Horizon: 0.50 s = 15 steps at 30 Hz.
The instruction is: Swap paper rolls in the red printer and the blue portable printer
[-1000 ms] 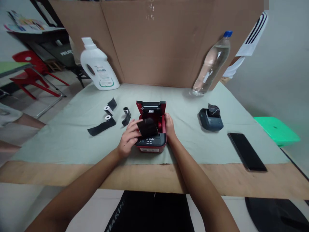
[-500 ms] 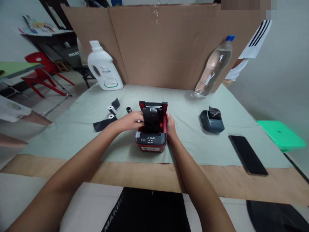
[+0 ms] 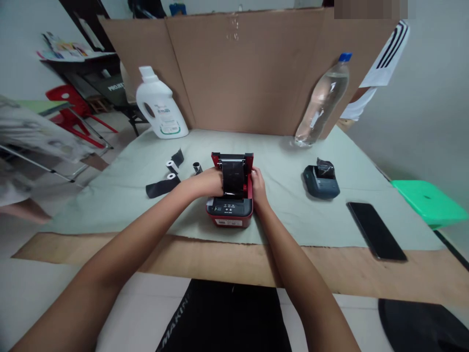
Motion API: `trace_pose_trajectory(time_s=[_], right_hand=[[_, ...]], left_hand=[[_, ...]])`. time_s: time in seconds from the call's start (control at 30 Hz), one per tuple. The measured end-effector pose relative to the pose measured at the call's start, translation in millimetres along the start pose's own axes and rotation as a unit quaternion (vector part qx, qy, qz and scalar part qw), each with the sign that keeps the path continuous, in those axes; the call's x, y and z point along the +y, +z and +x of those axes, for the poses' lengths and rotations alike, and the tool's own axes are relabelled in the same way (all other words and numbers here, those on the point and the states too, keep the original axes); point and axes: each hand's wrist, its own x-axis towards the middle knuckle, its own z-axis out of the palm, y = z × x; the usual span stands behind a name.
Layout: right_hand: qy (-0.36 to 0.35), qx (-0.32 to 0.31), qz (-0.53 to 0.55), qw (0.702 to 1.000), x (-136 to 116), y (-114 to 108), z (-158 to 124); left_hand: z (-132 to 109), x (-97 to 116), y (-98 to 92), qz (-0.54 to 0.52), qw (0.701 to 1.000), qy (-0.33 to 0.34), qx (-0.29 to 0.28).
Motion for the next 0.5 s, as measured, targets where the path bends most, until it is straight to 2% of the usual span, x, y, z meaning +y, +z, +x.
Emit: trace_pose_trajectory(time_s=[0.03, 0.17, 0.33, 0.43, 0.5], right_hand=[[-0.002, -0.003, -0.002, 1.0, -1, 0, -1], [-0.005, -0.006, 0.001, 1.0, -3, -1, -3], [0.026, -0.027, 0.012, 0.999, -5, 1, -5], [0.021, -0.036, 0.019, 0.999, -4, 2, -5], [0.022, -0.041, 0.027, 0.999, -3, 2, -4]], left_hand=[[1, 2, -0.8, 0.018, 1.0, 0.006, -0.016], [-4, 8, -6.3, 0.024, 0.999, 0.048, 0.001], [-31, 16, -24.6, -0.051, 0.998, 0.012, 0.035], [-58, 18, -37.9, -0.139, 0.987, 0.003, 0.085], [-77, 13, -43.4, -0.206, 0.968, -0.002, 0.145]])
